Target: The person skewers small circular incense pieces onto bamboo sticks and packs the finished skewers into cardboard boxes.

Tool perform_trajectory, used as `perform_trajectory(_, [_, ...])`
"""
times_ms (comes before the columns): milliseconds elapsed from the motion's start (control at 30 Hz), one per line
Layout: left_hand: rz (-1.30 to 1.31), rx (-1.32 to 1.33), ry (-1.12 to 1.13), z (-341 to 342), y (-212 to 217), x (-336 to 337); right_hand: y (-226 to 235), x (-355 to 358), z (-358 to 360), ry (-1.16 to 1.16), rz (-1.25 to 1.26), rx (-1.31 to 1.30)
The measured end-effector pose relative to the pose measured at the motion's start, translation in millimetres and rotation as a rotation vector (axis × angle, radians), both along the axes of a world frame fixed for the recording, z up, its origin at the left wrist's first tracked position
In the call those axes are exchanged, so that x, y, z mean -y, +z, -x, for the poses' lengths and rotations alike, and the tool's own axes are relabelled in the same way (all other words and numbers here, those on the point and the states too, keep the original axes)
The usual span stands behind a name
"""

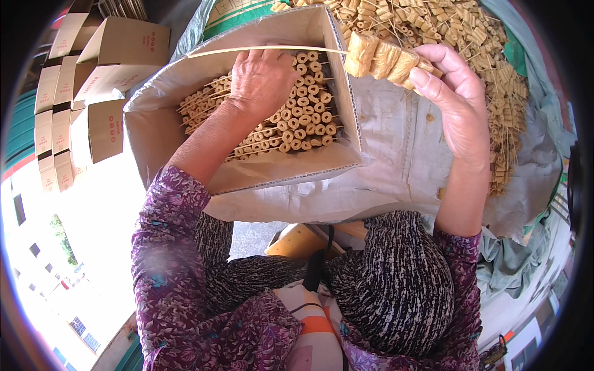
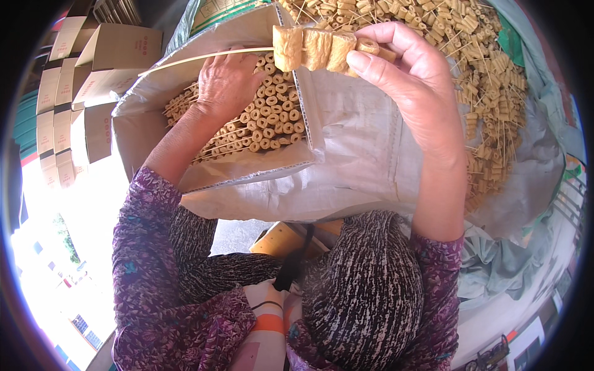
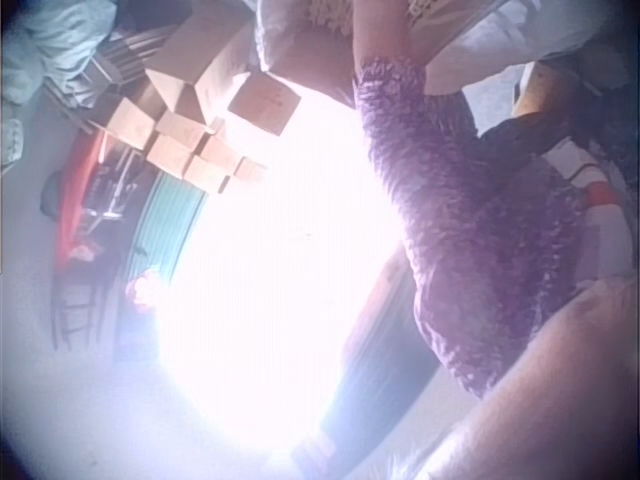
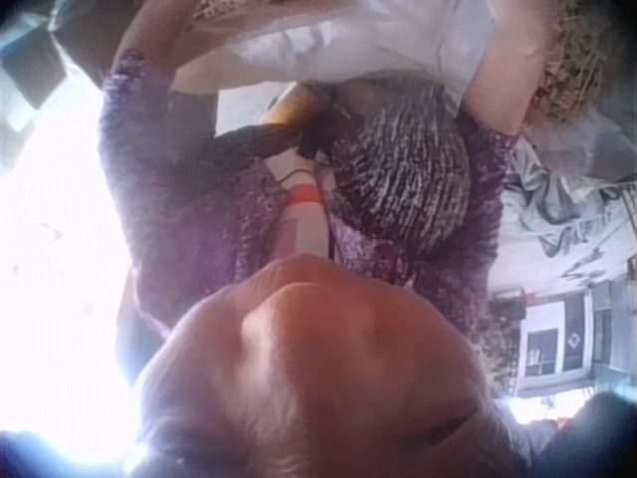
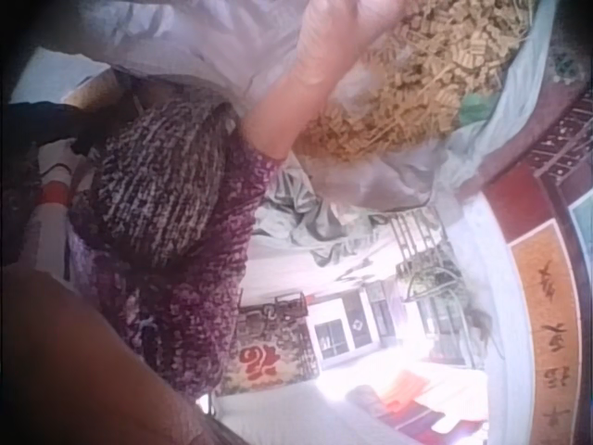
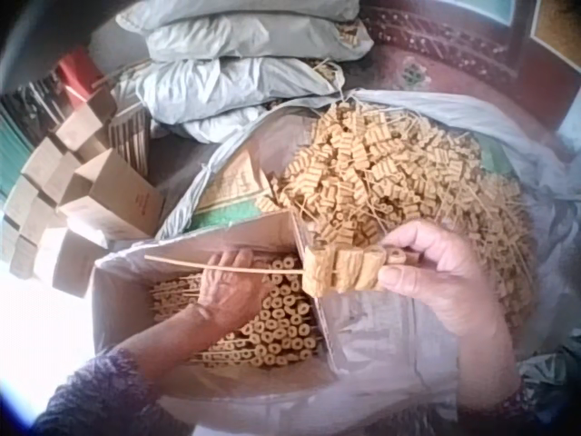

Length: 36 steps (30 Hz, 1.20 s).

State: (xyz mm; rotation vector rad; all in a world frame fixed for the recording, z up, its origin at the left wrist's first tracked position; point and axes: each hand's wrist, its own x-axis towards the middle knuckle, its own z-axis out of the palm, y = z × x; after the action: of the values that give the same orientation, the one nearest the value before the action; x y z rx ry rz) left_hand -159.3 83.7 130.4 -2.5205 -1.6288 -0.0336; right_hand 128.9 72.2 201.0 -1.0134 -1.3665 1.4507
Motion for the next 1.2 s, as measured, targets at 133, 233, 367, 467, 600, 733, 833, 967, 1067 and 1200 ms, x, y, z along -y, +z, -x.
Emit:
perform_trajectory(133, [0.156,0.172,0.093,-3,-2,0,-1,-2,2,-0.002,0.004,-0.004])
perform_trajectory(233, [0.212,0.296,0.084,0,-2,-4,-2,-1,6,-0.013,0.000,-0.010])
perform_trajectory(367, [0.274,0.253,0.025,3,2,-8,-2,-4,23,-0.073,-0.082,-0.005])
perform_trajectory(467, [0.316,0.214,-0.012,12,-4,-9,6,-12,47,-0.015,-0.115,-0.030])
perform_trajectory(600, [0.495,0.290,0.152,5,-6,-7,19,-24,87,0.137,-0.322,0.056])
perform_trajectory(733, [0.385,0.228,0.144,-3,-4,2,4,-30,122,0.094,-0.429,0.467])
perform_trajectory(833, [0.372,0.150,0.168,-9,6,9,-5,-33,136,0.007,-0.809,0.901])
perform_trajectory(967, [0.281,0.252,0.091,-7,5,8,-15,-51,138,0.055,-0.949,1.224])
perform_trajectory(1067, [0.204,0.303,0.051,-3,-1,11,-14,-58,147,0.185,-0.917,1.448])
perform_trajectory(1200, [0.156,0.303,0.021,-6,-5,13,-13,-59,153,0.295,-0.884,1.632])
